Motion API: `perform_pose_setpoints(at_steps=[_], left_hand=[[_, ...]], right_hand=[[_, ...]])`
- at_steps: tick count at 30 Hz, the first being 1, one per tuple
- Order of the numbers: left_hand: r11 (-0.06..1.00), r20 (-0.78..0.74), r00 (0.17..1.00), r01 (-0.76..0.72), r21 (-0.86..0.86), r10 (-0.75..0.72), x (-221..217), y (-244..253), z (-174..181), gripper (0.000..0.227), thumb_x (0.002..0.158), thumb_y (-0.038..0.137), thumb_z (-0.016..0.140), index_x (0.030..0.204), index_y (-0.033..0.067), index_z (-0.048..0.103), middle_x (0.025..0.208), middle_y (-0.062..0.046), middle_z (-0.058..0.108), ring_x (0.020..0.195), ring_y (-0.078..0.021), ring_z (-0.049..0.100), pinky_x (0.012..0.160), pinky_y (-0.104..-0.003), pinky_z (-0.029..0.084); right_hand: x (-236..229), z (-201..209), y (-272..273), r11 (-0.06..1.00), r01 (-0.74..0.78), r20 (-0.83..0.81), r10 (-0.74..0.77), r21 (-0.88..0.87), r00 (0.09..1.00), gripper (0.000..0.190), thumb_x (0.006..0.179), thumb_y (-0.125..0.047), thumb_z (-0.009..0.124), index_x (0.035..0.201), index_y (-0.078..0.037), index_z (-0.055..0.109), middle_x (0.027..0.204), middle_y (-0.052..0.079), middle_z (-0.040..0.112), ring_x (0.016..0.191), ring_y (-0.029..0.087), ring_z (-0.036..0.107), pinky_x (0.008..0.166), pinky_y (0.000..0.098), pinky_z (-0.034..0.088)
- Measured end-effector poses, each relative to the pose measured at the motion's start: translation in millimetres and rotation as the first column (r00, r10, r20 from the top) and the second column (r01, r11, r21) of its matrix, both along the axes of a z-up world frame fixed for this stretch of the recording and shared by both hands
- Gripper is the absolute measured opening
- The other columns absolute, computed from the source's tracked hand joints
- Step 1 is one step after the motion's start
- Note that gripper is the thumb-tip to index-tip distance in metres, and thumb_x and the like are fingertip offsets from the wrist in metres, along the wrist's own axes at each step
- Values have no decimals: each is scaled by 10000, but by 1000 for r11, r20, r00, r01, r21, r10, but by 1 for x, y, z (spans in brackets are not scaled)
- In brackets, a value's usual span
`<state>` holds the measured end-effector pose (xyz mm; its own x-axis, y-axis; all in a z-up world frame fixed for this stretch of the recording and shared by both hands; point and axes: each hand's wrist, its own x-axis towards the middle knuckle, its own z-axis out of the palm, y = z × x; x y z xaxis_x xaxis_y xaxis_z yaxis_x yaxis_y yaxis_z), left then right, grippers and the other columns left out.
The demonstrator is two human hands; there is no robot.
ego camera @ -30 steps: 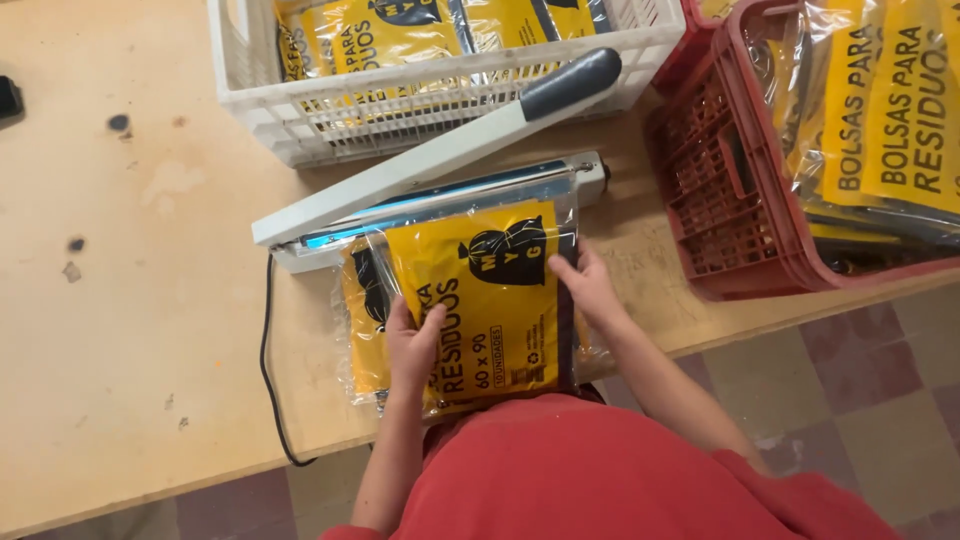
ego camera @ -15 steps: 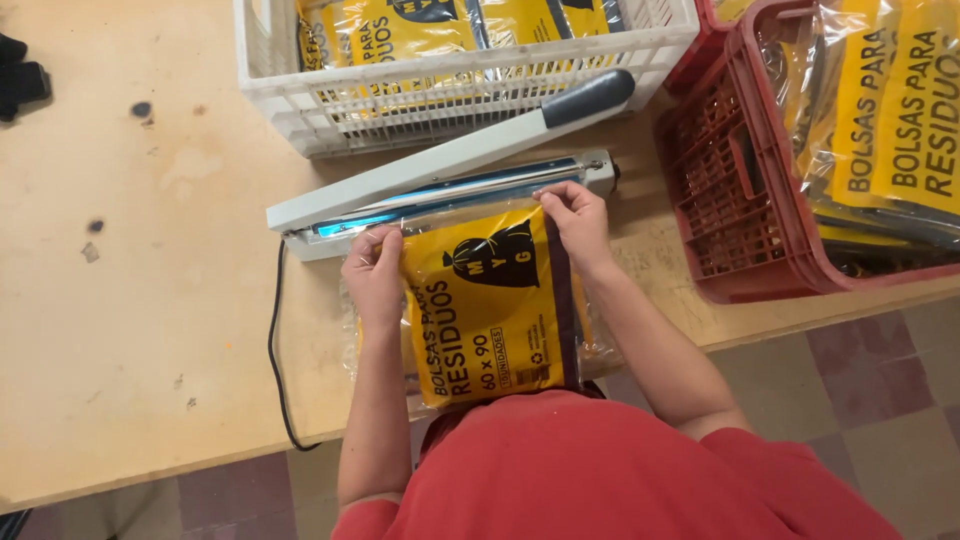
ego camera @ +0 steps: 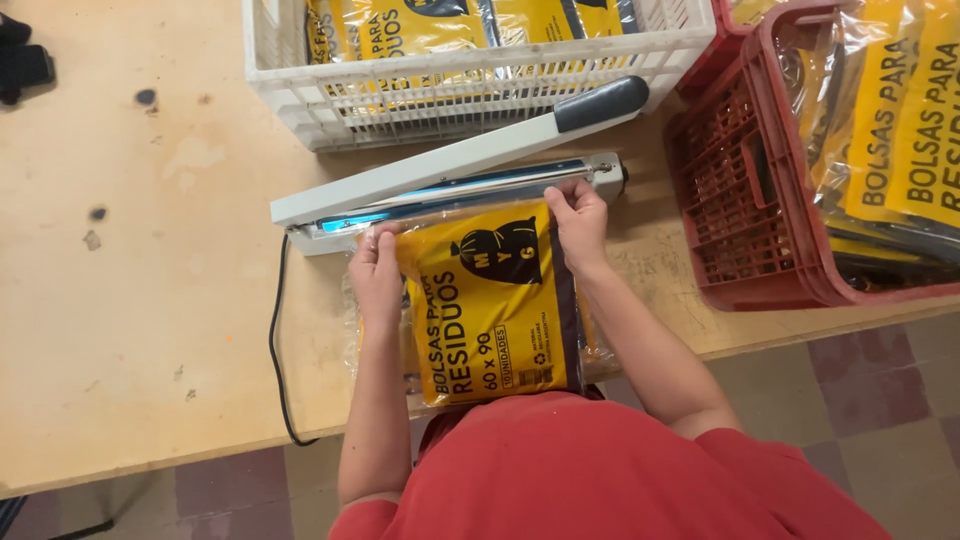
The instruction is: Sealing the open ends of plastic trash bags using a manual heat sealer and organizing them into crates.
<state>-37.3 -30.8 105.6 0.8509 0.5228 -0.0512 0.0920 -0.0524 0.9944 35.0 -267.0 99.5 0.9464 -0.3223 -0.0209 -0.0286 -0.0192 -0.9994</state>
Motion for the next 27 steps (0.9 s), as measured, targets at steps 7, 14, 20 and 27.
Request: perform_pose_setpoints(at_steps=[7,14,20,27], left_hand=[[974,-354,934,29,225,54,11,22,-73,200,944,339,633,984,174,740,819,-53,738,859,-259,711,754,-397,534],[958,-381,915,-23,284,135,21,11,-36,340,962,371,555,1036,93,737,998,-166,737,1063,-414,650,912,-527,499],[980,-438,889,-53,191,133,33,16,-32,333,992,350,476,967,96,690,934,-110,713,930,-304,637,814,-441,507],[994,-484,868,-84,71,108,40,21,-33,296,1022,286,434,863,108,611,835,-49,650,770,-173,576,712,-338,469]], right_hand=[[49,-70,-8,949,-34,-164,-19,-313,986,79,803,-220,746,778,-160,702,547,-16,624,544,107,645,590,269,504],[56,-55,-2,595,79,227,178,-800,958,186,846,-265,770,873,-143,633,726,40,628,750,251,658,693,378,512],[87,62,39,340,364,493,687,-867,533,156,928,-235,710,836,-139,629,785,18,573,747,198,556,701,313,477],[121,75,58,10,-661,-539,570,-750,620,296,1022,-324,511,775,-164,483,716,-31,500,613,98,423,519,230,375]])
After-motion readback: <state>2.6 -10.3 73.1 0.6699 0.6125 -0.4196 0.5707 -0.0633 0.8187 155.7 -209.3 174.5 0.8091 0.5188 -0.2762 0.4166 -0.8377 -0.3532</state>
